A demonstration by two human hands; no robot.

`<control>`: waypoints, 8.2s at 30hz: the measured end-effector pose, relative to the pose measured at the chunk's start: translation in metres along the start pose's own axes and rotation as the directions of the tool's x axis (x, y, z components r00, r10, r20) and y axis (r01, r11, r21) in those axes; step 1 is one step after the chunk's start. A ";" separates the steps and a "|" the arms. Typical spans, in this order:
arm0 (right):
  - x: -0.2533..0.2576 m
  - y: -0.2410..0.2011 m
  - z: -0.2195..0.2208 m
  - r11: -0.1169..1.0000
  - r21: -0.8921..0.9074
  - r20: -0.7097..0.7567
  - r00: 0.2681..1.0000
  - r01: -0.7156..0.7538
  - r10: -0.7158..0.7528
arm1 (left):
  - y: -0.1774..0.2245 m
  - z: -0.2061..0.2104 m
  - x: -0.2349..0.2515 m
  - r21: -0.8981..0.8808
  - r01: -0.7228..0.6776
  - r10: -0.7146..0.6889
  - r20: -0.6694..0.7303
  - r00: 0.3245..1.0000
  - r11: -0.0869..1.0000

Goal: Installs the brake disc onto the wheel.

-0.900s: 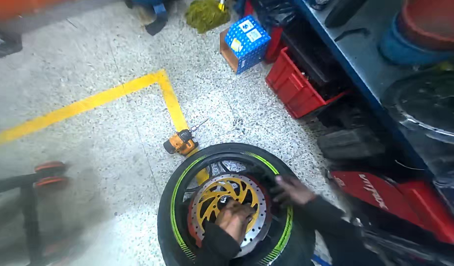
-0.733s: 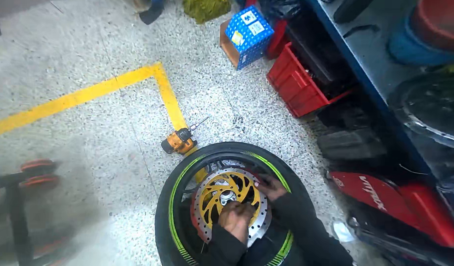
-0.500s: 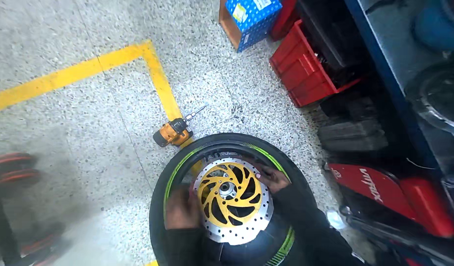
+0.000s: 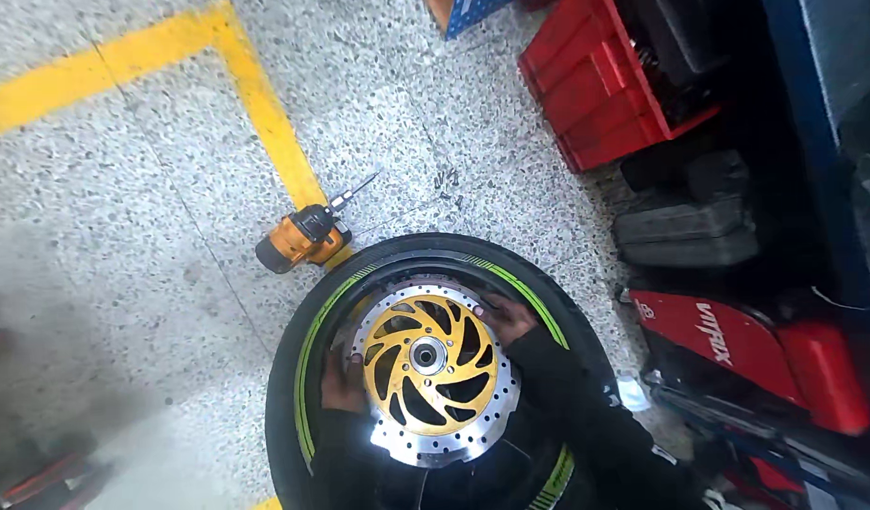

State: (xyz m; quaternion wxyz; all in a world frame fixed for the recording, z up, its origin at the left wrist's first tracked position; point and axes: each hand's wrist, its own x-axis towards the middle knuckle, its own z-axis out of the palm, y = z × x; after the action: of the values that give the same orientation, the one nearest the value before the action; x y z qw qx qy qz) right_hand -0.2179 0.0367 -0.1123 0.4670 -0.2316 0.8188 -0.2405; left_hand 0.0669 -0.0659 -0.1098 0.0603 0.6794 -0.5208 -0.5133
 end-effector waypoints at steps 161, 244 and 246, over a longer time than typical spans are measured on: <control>0.018 -0.040 0.035 0.665 -0.345 0.273 0.749 0.662 -0.604 | 0.026 -0.088 0.106 0.222 -0.663 0.512 0.480 0.713 0.715; -0.077 -0.074 0.069 0.679 -0.552 0.197 0.867 0.484 -0.458 | -0.168 -0.061 0.265 0.657 -0.284 0.505 -0.171 0.846 0.698; -0.079 -0.071 0.070 0.670 -0.538 0.202 0.849 0.512 -0.488 | -0.167 -0.061 0.265 0.658 -0.283 0.503 -0.169 0.848 0.698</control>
State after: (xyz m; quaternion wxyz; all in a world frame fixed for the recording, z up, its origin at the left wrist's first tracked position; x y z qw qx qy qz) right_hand -0.1091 0.0168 -0.0486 0.3079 -0.5810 0.7472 -0.0967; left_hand 0.2027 -0.2225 -0.3532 0.0357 0.6092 -0.7742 -0.1681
